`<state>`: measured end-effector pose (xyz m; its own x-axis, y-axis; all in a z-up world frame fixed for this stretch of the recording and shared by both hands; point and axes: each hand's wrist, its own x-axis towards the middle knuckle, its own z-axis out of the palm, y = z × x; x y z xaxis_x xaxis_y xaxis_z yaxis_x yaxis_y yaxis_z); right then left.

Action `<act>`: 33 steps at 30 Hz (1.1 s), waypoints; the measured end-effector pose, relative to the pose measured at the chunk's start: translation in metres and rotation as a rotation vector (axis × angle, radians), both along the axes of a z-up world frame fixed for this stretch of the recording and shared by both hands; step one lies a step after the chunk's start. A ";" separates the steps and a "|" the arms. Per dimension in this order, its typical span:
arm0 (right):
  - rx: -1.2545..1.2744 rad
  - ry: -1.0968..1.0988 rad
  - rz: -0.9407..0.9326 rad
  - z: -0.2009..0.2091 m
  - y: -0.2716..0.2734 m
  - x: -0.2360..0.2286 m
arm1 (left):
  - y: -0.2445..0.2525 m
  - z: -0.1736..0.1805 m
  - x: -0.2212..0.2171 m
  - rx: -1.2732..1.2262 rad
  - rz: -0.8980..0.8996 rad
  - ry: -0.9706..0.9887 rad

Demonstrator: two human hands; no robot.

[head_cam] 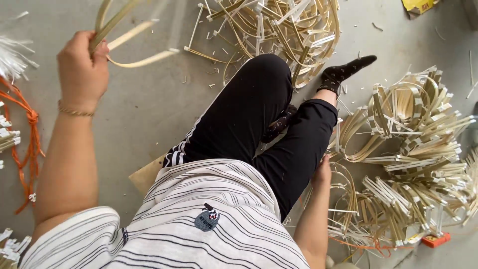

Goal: Assembling and trimming bamboo strips to form structural frames using scissors and connectors.

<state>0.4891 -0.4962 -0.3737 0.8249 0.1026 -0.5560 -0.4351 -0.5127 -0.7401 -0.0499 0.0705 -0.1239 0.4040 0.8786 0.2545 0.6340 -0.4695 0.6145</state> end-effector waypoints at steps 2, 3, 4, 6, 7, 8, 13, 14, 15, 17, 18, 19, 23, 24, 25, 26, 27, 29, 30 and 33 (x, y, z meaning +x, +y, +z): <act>0.129 0.166 -0.021 0.017 0.013 -0.021 | 0.008 -0.066 -0.007 0.067 0.033 0.110; 0.262 0.328 -0.057 0.024 0.021 -0.032 | 0.015 -0.098 -0.008 0.138 0.052 0.215; 0.266 0.328 -0.055 0.020 0.020 -0.030 | 0.008 -0.137 -0.008 0.143 0.055 0.215; 0.441 0.275 0.003 0.013 0.011 -0.031 | -0.010 -0.216 -0.010 -0.145 0.074 0.357; 0.445 0.277 -0.003 0.011 0.009 -0.029 | -0.030 -0.222 0.000 -0.141 0.070 0.360; 0.476 0.288 -0.042 0.008 0.007 -0.026 | -0.050 -0.229 0.010 -0.332 0.038 0.574; 0.310 0.148 -0.093 -0.021 -0.008 -0.004 | -0.101 -0.254 0.038 -0.598 -0.103 0.758; 0.129 0.060 0.076 -0.032 -0.011 0.002 | -0.101 -0.252 0.044 -0.602 -0.152 0.662; -0.056 -0.032 0.223 -0.042 -0.022 0.007 | -0.097 -0.253 0.058 -0.601 -0.221 0.566; -0.145 -0.116 0.318 -0.099 -0.040 0.016 | -0.078 -0.217 0.080 -0.649 -0.162 0.254; -0.241 -0.189 0.445 -0.128 -0.055 0.020 | -0.064 -0.201 0.102 -0.719 -0.071 -0.061; -0.275 -0.159 0.346 -0.093 -0.045 -0.008 | -0.061 -0.160 0.123 -0.750 -0.166 -0.015; -0.145 -0.062 0.230 -0.058 0.014 -0.037 | -0.073 -0.050 0.205 -0.424 -0.383 -0.047; -0.156 -0.108 0.279 -0.074 0.017 -0.036 | -0.076 -0.033 0.224 -0.446 -0.416 -0.010; -0.161 -0.093 0.225 -0.077 0.014 -0.045 | -0.078 -0.045 0.228 -0.453 -0.467 0.011; -0.176 -0.170 0.272 -0.080 0.012 -0.054 | -0.077 -0.057 0.230 -0.247 -0.497 0.155; -0.187 -0.254 0.342 -0.084 0.018 -0.053 | -0.076 -0.069 0.230 -0.029 -0.502 0.282; -0.218 -0.283 0.305 -0.062 0.024 -0.058 | -0.078 -0.065 0.231 -0.062 -0.457 0.294; -0.249 -0.320 0.300 -0.051 0.030 -0.058 | -0.078 -0.064 0.230 -0.099 -0.382 0.300; -0.444 -0.164 0.452 -0.046 0.043 -0.051 | -0.080 -0.059 0.227 -0.087 -0.408 0.325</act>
